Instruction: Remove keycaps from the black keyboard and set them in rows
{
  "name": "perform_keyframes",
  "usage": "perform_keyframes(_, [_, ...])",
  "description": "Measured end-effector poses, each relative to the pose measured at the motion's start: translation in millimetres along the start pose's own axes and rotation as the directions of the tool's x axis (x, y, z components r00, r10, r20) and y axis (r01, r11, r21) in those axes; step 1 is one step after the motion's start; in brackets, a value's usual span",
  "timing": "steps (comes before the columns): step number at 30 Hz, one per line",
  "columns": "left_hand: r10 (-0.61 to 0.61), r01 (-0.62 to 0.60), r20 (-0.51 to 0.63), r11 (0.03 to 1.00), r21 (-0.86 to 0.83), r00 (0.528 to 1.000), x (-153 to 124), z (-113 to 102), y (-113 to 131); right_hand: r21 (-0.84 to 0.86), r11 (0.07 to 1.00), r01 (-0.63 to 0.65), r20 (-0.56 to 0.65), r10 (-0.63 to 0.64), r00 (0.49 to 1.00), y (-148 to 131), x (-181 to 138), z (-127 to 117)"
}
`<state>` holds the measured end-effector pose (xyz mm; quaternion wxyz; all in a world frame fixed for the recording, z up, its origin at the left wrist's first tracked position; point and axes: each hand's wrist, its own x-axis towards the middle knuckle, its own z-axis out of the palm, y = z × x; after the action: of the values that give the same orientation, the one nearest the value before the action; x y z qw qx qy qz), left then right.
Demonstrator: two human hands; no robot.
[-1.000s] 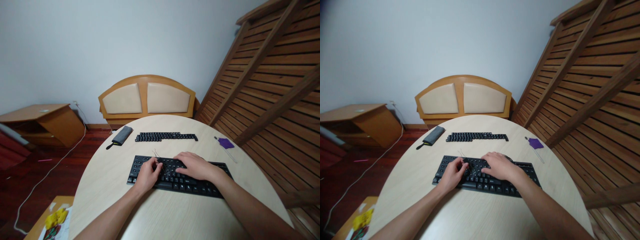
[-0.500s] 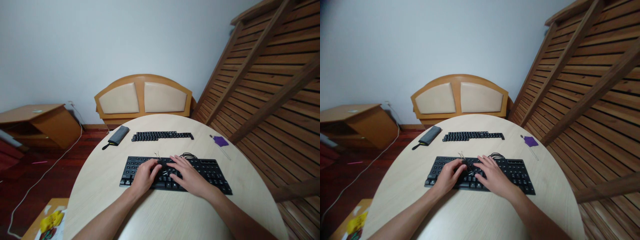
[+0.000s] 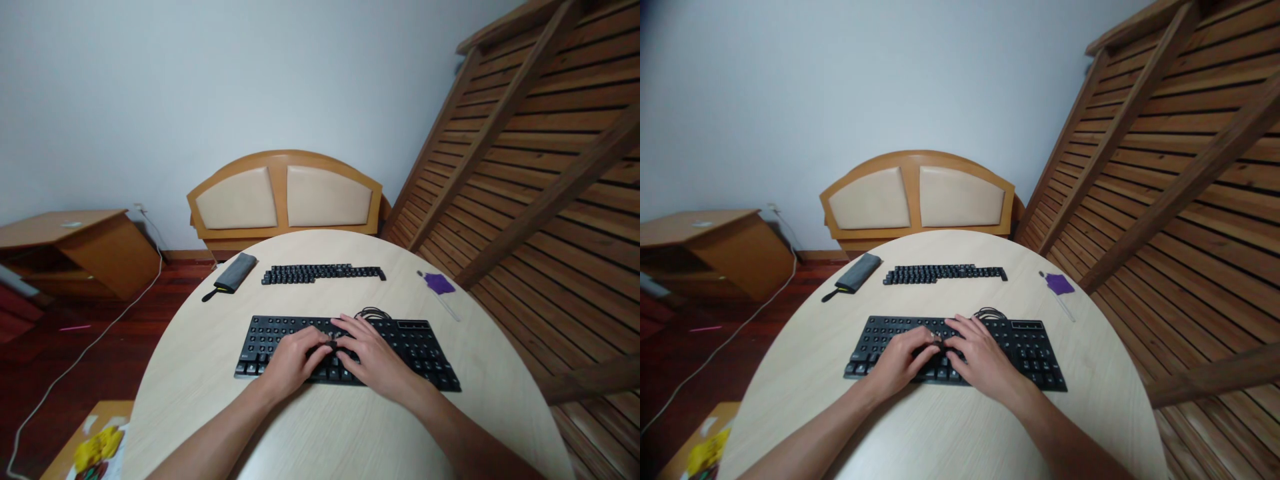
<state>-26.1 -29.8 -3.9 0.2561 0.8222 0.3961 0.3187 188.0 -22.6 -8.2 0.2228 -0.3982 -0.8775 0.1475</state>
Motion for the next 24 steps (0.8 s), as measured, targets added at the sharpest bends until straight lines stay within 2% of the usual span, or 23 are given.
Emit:
perform_keyframes(2, [0.001, -0.001, -0.011, 1.0, 0.0, 1.0, -0.3, 0.9, -0.1, 0.039, 0.999, 0.007, -0.03, -0.006, 1.0, -4.2, 1.4, 2.9])
perform_keyframes(8, [-0.179, 0.172, -0.088, 0.982, -0.077, 0.98, 3.5, 4.1, -7.1, 0.166, 0.984, -0.058, -0.091, 0.074, 0.993, -9.8, 4.4, 10.8])
perform_keyframes(19, [-0.286, 0.242, -0.089, 0.911, -0.335, 0.954, 6.8, 8.6, -15.4, 0.174, 0.98, -0.094, -0.116, 0.115, 0.987, -6.0, 8.6, 16.9])
perform_keyframes(24, [-0.305, 0.245, -0.098, 0.887, -0.391, 0.947, 5.8, 9.4, -16.6, 0.181, 0.981, -0.073, -0.14, 0.099, 0.985, -5.5, 8.8, 16.8])
